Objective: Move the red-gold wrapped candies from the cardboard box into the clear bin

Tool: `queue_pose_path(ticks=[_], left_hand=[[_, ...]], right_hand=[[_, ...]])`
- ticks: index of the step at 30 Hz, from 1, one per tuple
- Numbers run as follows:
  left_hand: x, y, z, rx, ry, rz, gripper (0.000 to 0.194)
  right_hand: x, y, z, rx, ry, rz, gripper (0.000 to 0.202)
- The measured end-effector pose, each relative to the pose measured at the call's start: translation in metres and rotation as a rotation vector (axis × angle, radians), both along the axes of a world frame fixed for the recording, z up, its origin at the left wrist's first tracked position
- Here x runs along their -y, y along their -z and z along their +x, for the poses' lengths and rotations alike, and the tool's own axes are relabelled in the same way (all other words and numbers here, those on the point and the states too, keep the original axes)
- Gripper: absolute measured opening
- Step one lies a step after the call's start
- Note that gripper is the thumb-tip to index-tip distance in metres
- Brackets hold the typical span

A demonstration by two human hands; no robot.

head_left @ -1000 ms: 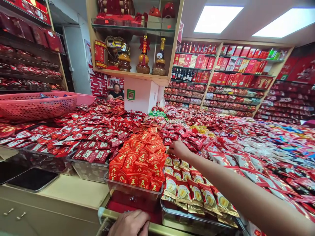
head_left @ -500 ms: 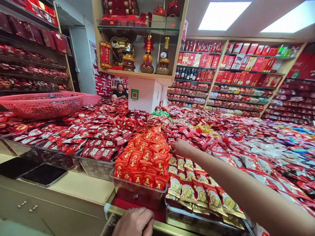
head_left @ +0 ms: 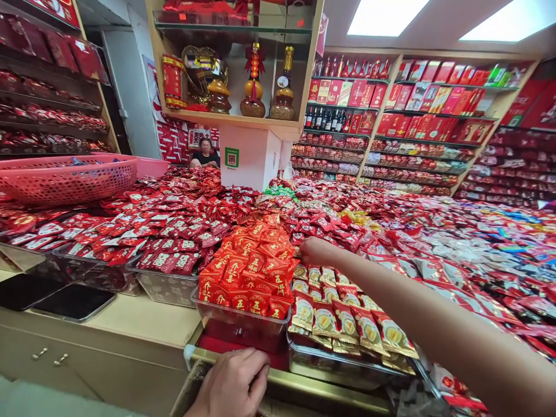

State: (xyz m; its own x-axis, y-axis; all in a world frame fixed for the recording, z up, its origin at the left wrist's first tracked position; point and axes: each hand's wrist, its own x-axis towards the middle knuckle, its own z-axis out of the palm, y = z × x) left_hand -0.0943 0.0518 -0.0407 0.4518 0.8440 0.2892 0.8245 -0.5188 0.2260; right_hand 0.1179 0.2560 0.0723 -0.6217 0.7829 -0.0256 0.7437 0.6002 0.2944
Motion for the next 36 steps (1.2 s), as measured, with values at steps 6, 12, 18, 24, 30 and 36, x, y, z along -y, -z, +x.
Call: queue_pose_path(ticks=[6, 12, 18, 24, 30, 36], left_hand=[[0.001, -0.001, 0.000, 0.004, 0.002, -0.055, 0.021], [0.000, 0.000, 0.001, 0.007, 0.005, -0.049, 0.021], [0.000, -0.001, 0.001, 0.037, 0.015, 0.041, 0.018], [-0.002, -0.002, 0.001, 0.085, 0.043, 0.128, 0.017], [-0.002, -0.005, 0.001, 0.106, 0.057, 0.146, 0.016], [-0.003, -0.006, 0.001, 0.105, 0.067, 0.139, 0.017]], right_hand=[[-0.010, -0.023, 0.022, -0.025, 0.097, -0.017, 0.022], [-0.008, -0.009, 0.027, 0.033, 0.094, -0.057, 0.018], [-0.011, -0.002, 0.023, 0.011, 0.103, -0.060, 0.018], [-0.010, -0.005, 0.020, -0.136, 0.058, -0.061, 0.025], [-0.005, 0.002, 0.007, -0.201, 0.067, -0.056, 0.027], [-0.008, -0.008, 0.011, -0.122, 0.088, -0.103, 0.021]])
